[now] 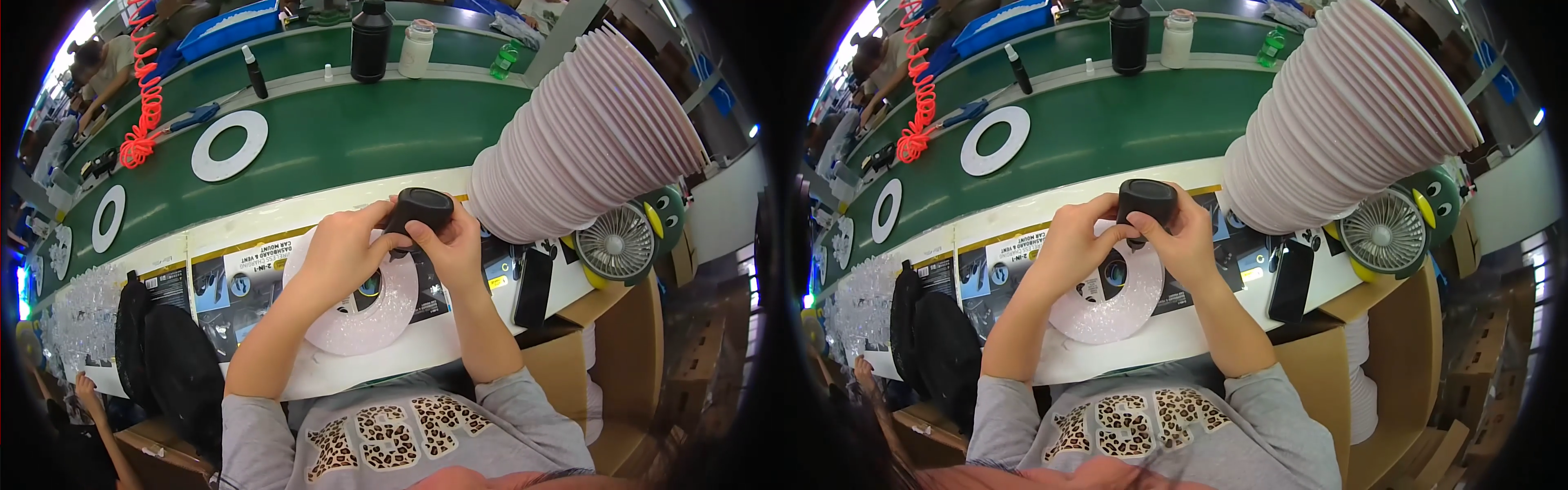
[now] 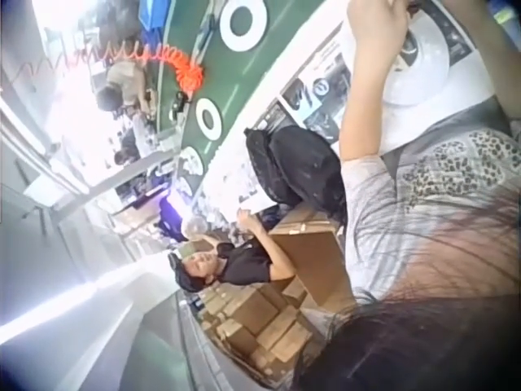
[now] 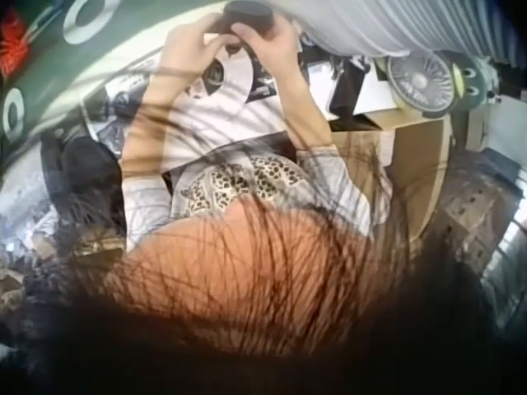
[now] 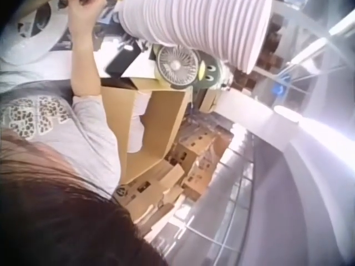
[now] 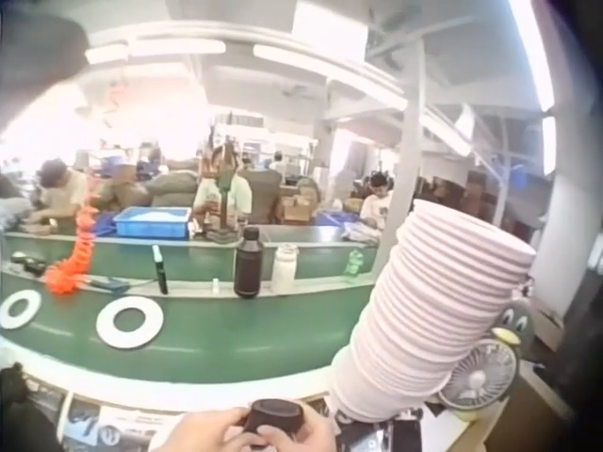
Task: Applying seals to rings and assembling various components of baby bottles at an industrial workbench.
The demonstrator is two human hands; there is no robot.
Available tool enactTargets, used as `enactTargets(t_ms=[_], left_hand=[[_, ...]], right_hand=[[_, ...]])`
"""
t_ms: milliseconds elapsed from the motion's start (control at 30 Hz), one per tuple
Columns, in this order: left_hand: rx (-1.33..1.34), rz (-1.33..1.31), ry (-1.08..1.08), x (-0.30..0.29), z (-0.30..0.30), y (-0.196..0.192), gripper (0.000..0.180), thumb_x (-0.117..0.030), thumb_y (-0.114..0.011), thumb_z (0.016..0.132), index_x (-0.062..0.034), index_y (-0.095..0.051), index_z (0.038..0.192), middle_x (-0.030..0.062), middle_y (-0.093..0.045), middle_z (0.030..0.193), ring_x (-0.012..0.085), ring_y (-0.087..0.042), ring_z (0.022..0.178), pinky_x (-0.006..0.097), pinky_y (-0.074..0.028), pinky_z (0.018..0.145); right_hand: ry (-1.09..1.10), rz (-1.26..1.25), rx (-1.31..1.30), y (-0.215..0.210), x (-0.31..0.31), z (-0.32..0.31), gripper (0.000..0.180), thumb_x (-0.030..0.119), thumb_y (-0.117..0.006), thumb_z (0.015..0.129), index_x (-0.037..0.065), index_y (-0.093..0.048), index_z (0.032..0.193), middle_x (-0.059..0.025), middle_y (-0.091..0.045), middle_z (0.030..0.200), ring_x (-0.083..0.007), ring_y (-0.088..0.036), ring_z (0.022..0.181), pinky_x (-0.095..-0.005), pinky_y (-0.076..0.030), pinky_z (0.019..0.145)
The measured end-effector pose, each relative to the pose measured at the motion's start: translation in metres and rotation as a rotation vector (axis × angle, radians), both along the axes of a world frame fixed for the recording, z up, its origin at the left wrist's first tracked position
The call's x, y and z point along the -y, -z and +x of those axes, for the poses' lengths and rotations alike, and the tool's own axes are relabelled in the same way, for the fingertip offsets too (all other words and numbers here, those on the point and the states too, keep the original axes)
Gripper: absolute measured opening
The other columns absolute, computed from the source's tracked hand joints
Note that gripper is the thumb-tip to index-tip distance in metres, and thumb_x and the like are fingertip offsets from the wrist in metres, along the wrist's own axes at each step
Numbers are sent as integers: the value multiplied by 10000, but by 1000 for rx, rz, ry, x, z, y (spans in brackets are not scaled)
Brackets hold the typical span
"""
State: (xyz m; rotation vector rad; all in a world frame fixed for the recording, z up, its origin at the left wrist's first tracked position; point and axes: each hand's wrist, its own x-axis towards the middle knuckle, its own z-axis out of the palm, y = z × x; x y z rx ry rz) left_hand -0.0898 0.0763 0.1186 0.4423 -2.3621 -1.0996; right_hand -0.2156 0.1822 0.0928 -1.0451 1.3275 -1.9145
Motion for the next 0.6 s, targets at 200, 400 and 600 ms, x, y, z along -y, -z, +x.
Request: enactTargets(t_ms=[200, 400, 600], left_hand=[[-48, -57, -21, 2, -1, 4, 380, -108, -681, 740, 35, -607, 1084, 128, -688, 815, 282, -653, 643, 329, -507, 602], [-29, -56, -34, 3, -1, 7, 358, -98, -677, 732, 36, -615, 1058, 126, -689, 812, 285, -659, 663, 330, -510, 606], [0, -42, -41, 3, -1, 6, 341, -92, -668, 733, 34, -617, 1046, 122, -690, 810, 292, -664, 696, 339, -515, 624]], right_hand=[[-13, -7, 10, 1, 2, 0, 326, 82, -696, 827, -36, -550, 1093, -68, -618, 982, -117, -580, 886, -255, -488, 789], [-11, -3, 20, 2, 4, 0, 325, 95, -699, 831, -37, -550, 1087, -64, -620, 976, -113, -579, 885, -252, -486, 784], [-1, -6, -1, 3, 4, 1, 320, 92, -696, 834, -37, -550, 1087, -64, -621, 979, -112, -579, 891, -251, -485, 789]])
